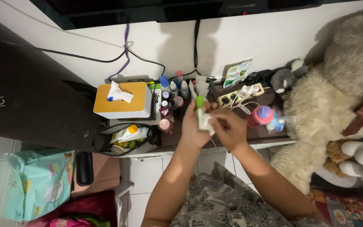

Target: Cleaning various small personal care bottles and a hairbrush using a tissue.

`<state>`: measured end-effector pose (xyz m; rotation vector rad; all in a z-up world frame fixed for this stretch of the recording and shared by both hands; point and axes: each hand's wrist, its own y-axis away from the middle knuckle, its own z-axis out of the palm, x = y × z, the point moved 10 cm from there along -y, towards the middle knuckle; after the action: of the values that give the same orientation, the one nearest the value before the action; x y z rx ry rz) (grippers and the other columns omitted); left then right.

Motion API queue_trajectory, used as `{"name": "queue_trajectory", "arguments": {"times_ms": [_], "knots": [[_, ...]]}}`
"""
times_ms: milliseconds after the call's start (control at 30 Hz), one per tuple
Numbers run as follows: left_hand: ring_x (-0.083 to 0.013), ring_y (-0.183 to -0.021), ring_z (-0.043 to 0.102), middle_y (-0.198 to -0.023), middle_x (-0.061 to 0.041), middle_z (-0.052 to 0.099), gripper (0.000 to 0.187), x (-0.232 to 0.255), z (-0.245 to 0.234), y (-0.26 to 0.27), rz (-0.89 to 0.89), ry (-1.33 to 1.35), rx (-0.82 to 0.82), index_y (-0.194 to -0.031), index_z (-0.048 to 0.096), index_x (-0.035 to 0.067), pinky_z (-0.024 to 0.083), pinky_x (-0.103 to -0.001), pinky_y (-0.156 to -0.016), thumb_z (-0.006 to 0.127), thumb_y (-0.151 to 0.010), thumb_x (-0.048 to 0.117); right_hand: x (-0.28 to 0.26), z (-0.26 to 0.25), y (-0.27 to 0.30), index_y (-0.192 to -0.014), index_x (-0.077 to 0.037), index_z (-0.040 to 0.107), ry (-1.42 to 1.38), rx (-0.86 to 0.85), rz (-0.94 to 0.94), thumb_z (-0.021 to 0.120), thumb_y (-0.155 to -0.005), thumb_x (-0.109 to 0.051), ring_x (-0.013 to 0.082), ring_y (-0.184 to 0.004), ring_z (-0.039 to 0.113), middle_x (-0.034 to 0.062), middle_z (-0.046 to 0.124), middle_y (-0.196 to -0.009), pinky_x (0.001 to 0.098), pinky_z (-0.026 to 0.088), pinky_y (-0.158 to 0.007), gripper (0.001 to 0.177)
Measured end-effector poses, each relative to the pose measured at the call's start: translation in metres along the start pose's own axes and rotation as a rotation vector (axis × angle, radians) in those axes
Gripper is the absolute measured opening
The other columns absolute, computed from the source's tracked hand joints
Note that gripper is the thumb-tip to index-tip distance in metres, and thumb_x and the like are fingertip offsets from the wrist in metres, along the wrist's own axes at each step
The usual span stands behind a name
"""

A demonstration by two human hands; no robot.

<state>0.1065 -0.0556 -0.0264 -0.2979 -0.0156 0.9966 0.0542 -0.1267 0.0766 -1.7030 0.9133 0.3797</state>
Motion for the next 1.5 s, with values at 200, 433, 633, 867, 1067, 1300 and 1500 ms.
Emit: {"name": "queue_trajectory", "arguments": {"times_ms": [200,433,633,867,1067,1300,1500], "knots": [[-0.0237,-0.148,0.041,-0.158,-0.007,0.047,0.049,-0.003,0.034,0.0,0.066,-0.426,0.283,-0.154,0.044,0.024,0.037,-0.044,-0.117,0.041,-0.106,0.035,0.001,-0.007,0.018,-0.106,-0.005,0.073,0.104,-0.004,0.104,0.069,-0.091,0.009,0.0253,-0.115,0.074,0.0106,0.074,-0.124,0.0335,0.059,-0.098,0.021],[-0.0292,-0.155,0.032,-0.166,-0.013,0.035,0.054,-0.002,0.013,0.008,0.101,-0.402,0.225,-0.162,0.033,0.018,0.025,-0.045,-0.128,0.036,-0.113,0.04,-0.005,0.016,0.001,-0.126,-0.007,0.071,0.109,-0.183,-0.044,0.062,-0.087,0.012,0.0316,-0.13,0.065,0.0116,0.069,-0.134,0.0419,0.052,-0.109,0.044],[-0.029,-0.152,0.034,-0.165,-0.01,0.036,0.062,0.005,0.031,0.004,0.103,-0.382,0.287,-0.161,0.035,0.019,0.027,-0.047,-0.125,0.031,-0.108,0.052,-0.014,0.019,0.009,-0.127,-0.006,0.069,0.258,-0.128,-0.119,0.063,-0.086,0.008,0.0309,-0.124,0.064,0.0117,0.067,-0.135,0.0456,0.045,-0.104,0.043],[-0.0296,-0.152,0.035,-0.167,-0.012,0.037,0.066,0.012,0.016,0.014,0.079,-0.435,0.261,-0.163,0.035,0.015,0.032,-0.046,-0.123,0.033,-0.11,0.055,-0.014,0.031,0.001,-0.121,-0.011,0.074,0.114,-0.233,-0.157,0.064,-0.082,0.009,0.0298,-0.107,0.063,0.0049,0.071,-0.13,0.0401,0.05,-0.097,0.045],[-0.0328,-0.151,0.039,-0.166,-0.014,0.04,0.064,0.017,0.005,0.005,0.081,-0.24,0.199,-0.164,0.035,0.012,0.037,-0.049,-0.123,0.036,-0.113,0.052,-0.001,0.026,-0.001,-0.121,-0.01,0.075,0.161,-0.09,-0.042,0.065,-0.078,0.013,0.0318,-0.11,0.062,0.0105,0.065,-0.127,0.04,0.051,-0.097,0.049],[-0.035,-0.144,0.043,-0.158,-0.016,0.044,0.063,0.015,-0.002,0.002,0.073,-0.325,0.216,-0.16,0.037,0.016,0.037,-0.051,-0.119,0.036,-0.109,0.054,0.0,0.031,0.006,-0.116,-0.012,0.077,0.063,-0.153,-0.108,0.065,-0.083,0.013,0.0304,-0.112,0.064,0.0081,0.069,-0.118,0.0392,0.051,-0.096,0.043],[-0.0308,-0.146,0.042,-0.162,-0.016,0.042,0.059,0.022,-0.019,-0.002,0.12,-0.297,0.278,-0.159,0.041,0.013,0.038,-0.045,-0.122,0.036,-0.112,0.049,0.029,0.022,-0.016,-0.121,-0.009,0.074,0.092,-0.069,0.132,0.063,-0.086,0.013,0.0283,-0.114,0.066,0.0116,0.069,-0.122,0.0377,0.056,-0.096,0.043]]}}
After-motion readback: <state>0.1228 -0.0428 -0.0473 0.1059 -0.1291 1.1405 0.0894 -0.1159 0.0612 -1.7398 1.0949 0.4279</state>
